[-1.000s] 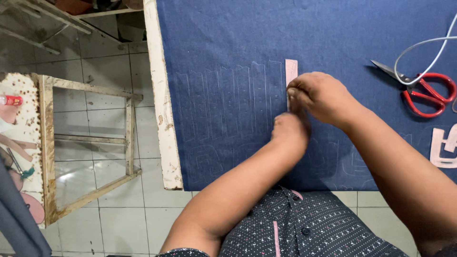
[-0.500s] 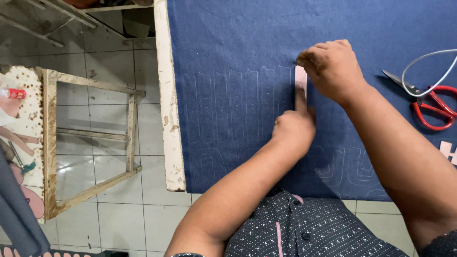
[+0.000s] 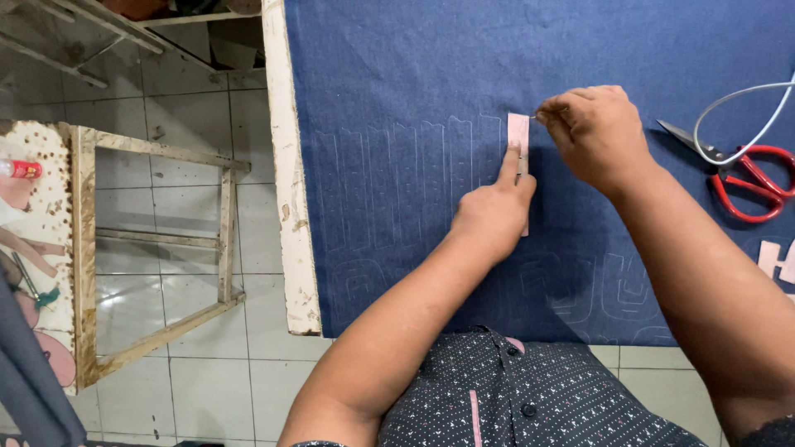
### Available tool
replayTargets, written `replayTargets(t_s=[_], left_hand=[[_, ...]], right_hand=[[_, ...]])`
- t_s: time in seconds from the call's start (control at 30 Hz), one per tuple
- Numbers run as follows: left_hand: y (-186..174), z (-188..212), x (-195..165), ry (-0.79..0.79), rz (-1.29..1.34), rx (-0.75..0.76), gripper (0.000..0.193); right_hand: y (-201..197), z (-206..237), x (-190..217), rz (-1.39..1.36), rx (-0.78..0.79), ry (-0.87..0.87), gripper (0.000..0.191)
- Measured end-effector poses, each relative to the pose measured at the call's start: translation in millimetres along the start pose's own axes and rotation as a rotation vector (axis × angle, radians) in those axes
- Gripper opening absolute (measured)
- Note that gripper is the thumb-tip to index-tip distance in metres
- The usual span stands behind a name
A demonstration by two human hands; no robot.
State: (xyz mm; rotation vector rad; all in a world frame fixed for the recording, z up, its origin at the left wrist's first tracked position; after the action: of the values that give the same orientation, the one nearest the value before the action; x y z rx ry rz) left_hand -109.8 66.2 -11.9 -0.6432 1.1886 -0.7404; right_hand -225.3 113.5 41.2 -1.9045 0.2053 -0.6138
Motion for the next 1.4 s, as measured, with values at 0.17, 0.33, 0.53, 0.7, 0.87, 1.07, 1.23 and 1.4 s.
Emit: replayTargets(t_s=[0.17, 0.33, 0.53, 0.7, 0.87, 1.07, 1.23, 1.4], left_hand=[[-7, -1, 8, -0.006, -0.009, -0.043, 0.057], [-11, 1, 12, -0.025, 0.012, 0.012, 0.074], [-17, 1, 6, -0.006, -0.093, 0.020, 0.088], [-26, -9, -5, 0.174, -0.248, -0.096, 0.076], [-29, -15, 1, 0.181, -0.151, -0.074, 0.082], [-33, -16, 3, 0.140, -0.103, -0.042, 0.085], [-34, -16, 4, 0.121, -0.090, -0.034, 0.079], [-35, -15, 5, 0.120, -0.071, -0.030, 0.078]], right_hand=[[3, 21, 12, -0.053, -0.010, 0.001, 0.005], [-4, 93, 54, -0.077, 0.157, 0.040, 0.016], [-12, 123, 71, -0.191, 0.105, 0.075, 0.009], [-10, 130, 66, -0.215, 0.118, 0.154, 0.008], [-11, 136, 65, -0.197, 0.082, 0.173, 0.011], [2, 130, 74, -0.230, 0.110, 0.118, 0.010], [0, 129, 77, -0.267, 0.112, 0.096, 0.013], [0, 130, 78, -0.284, 0.146, 0.077, 0.016]])
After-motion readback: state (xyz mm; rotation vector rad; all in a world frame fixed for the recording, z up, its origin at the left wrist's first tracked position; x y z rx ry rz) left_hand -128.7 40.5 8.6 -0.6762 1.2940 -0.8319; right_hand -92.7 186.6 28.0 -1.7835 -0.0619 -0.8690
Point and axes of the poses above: each hand's wrist, its own z-axis away from the middle knuckle, its own y-axis out of the palm, x = y × z, the point moved 9 cm from there along -z, towards the middle knuckle, and after that the axes turned 3 degrees about z, right-handed, at the moved point
